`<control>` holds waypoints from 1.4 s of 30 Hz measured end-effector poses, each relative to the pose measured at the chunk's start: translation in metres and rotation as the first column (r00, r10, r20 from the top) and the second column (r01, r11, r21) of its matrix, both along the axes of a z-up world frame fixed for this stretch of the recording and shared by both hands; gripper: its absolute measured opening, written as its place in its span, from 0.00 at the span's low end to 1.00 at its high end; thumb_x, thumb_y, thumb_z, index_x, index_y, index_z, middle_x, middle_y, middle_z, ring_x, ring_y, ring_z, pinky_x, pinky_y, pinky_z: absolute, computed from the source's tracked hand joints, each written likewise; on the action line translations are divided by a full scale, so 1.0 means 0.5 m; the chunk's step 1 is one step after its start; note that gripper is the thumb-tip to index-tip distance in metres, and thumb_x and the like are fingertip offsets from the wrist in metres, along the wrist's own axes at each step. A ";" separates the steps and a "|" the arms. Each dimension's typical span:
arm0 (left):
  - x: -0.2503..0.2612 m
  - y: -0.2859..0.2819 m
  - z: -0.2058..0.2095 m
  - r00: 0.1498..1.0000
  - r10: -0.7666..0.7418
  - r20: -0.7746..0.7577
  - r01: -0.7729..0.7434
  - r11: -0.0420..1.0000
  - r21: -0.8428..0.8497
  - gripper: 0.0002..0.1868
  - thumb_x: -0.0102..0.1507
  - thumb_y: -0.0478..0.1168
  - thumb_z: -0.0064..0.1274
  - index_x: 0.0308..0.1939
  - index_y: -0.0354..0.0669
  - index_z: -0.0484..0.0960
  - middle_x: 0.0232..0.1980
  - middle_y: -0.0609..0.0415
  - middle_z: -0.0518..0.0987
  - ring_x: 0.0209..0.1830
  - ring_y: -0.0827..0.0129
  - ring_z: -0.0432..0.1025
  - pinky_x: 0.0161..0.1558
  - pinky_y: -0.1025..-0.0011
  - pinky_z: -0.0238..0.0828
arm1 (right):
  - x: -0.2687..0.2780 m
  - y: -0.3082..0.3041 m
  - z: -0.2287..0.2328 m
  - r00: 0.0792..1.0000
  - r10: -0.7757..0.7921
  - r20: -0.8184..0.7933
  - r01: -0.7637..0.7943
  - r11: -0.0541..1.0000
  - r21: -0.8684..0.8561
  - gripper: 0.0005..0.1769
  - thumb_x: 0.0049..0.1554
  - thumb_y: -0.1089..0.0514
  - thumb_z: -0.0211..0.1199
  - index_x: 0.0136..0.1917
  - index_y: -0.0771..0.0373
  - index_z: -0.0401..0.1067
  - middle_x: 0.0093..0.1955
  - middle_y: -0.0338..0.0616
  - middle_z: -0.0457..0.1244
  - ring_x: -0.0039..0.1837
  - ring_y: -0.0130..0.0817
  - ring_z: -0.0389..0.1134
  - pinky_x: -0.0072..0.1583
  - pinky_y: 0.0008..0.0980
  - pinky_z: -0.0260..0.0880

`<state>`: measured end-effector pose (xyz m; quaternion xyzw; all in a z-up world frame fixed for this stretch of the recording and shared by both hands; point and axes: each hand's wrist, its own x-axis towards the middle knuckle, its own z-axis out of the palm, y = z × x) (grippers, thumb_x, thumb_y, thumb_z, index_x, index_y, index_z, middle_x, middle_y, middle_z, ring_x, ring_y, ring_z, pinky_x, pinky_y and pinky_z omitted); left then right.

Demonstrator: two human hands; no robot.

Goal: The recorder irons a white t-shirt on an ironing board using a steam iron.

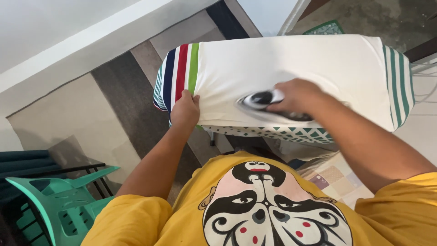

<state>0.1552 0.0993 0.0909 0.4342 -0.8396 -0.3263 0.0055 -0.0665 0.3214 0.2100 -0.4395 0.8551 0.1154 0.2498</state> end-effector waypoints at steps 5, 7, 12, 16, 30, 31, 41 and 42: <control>-0.001 0.003 -0.005 1.000 0.005 0.021 -0.006 1.000 0.006 0.17 0.73 0.53 0.39 0.47 0.42 0.68 0.39 0.39 0.83 0.42 0.42 0.80 0.44 0.48 0.76 | -0.125 0.079 -0.038 0.963 -0.249 -0.101 0.245 0.968 -0.051 0.41 0.48 0.26 0.70 0.58 0.62 0.76 0.48 0.58 0.72 0.51 0.51 0.74 0.56 0.46 0.73; -0.001 0.002 -0.018 1.000 0.008 0.001 -0.008 1.000 -0.016 0.17 0.73 0.53 0.40 0.47 0.41 0.67 0.39 0.39 0.82 0.42 0.41 0.79 0.44 0.47 0.74 | -0.152 0.090 -0.052 0.963 -0.210 -0.166 0.197 0.976 -0.089 0.42 0.52 0.24 0.69 0.52 0.68 0.80 0.47 0.60 0.72 0.52 0.52 0.73 0.58 0.45 0.72; 0.007 0.006 -0.017 0.997 0.038 -0.066 -0.039 0.999 -0.011 0.16 0.72 0.52 0.42 0.47 0.42 0.67 0.39 0.39 0.83 0.42 0.39 0.78 0.43 0.46 0.73 | -0.089 0.002 -0.057 0.998 -0.071 0.002 0.071 0.995 -0.069 0.42 0.44 0.25 0.71 0.55 0.61 0.76 0.47 0.57 0.70 0.51 0.52 0.73 0.55 0.46 0.72; 0.016 0.004 -0.033 0.990 0.072 -0.118 -0.074 0.997 -0.010 0.16 0.71 0.52 0.45 0.45 0.41 0.69 0.39 0.38 0.82 0.43 0.39 0.78 0.44 0.46 0.72 | 0.018 -0.119 -0.069 0.995 0.092 0.031 -0.085 0.980 -0.181 0.37 0.45 0.27 0.71 0.52 0.60 0.77 0.46 0.55 0.71 0.52 0.52 0.73 0.56 0.47 0.71; 0.106 0.006 -0.136 0.808 0.475 -0.349 -0.217 0.790 0.573 0.19 0.58 0.34 0.63 0.46 0.33 0.70 0.37 0.50 0.78 0.32 0.66 0.76 0.32 0.70 0.77 | 0.123 -0.210 -0.031 0.941 0.337 0.028 -0.333 0.937 -0.108 0.32 0.50 0.29 0.68 0.53 0.57 0.74 0.45 0.53 0.70 0.51 0.52 0.72 0.52 0.50 0.72; 0.109 0.007 -0.135 0.805 0.480 -0.349 -0.220 0.788 0.575 0.19 0.58 0.34 0.63 0.46 0.33 0.70 0.37 0.50 0.78 0.32 0.66 0.76 0.32 0.70 0.77 | 0.108 -0.177 -0.030 0.939 0.341 0.028 -0.337 0.936 -0.106 0.32 0.50 0.29 0.68 0.53 0.57 0.74 0.45 0.53 0.70 0.51 0.52 0.72 0.52 0.50 0.72; 0.113 0.002 -0.159 0.801 0.444 -0.402 -0.146 0.796 0.588 0.16 0.60 0.31 0.59 0.47 0.35 0.71 0.42 0.51 0.76 0.37 0.69 0.76 0.36 0.71 0.82 | 0.125 -0.110 -0.030 0.969 0.246 0.000 -0.242 0.955 -0.169 0.31 0.49 0.29 0.68 0.50 0.56 0.76 0.38 0.53 0.70 0.46 0.53 0.73 0.50 0.50 0.73; 0.113 0.001 -0.166 0.795 0.458 -0.398 -0.160 0.792 0.590 0.16 0.58 0.31 0.60 0.47 0.35 0.71 0.41 0.52 0.76 0.37 0.68 0.76 0.36 0.69 0.82 | 0.145 -0.131 -0.035 0.963 0.268 -0.008 -0.265 0.944 -0.196 0.31 0.50 0.30 0.68 0.50 0.56 0.76 0.39 0.52 0.70 0.46 0.52 0.73 0.49 0.50 0.73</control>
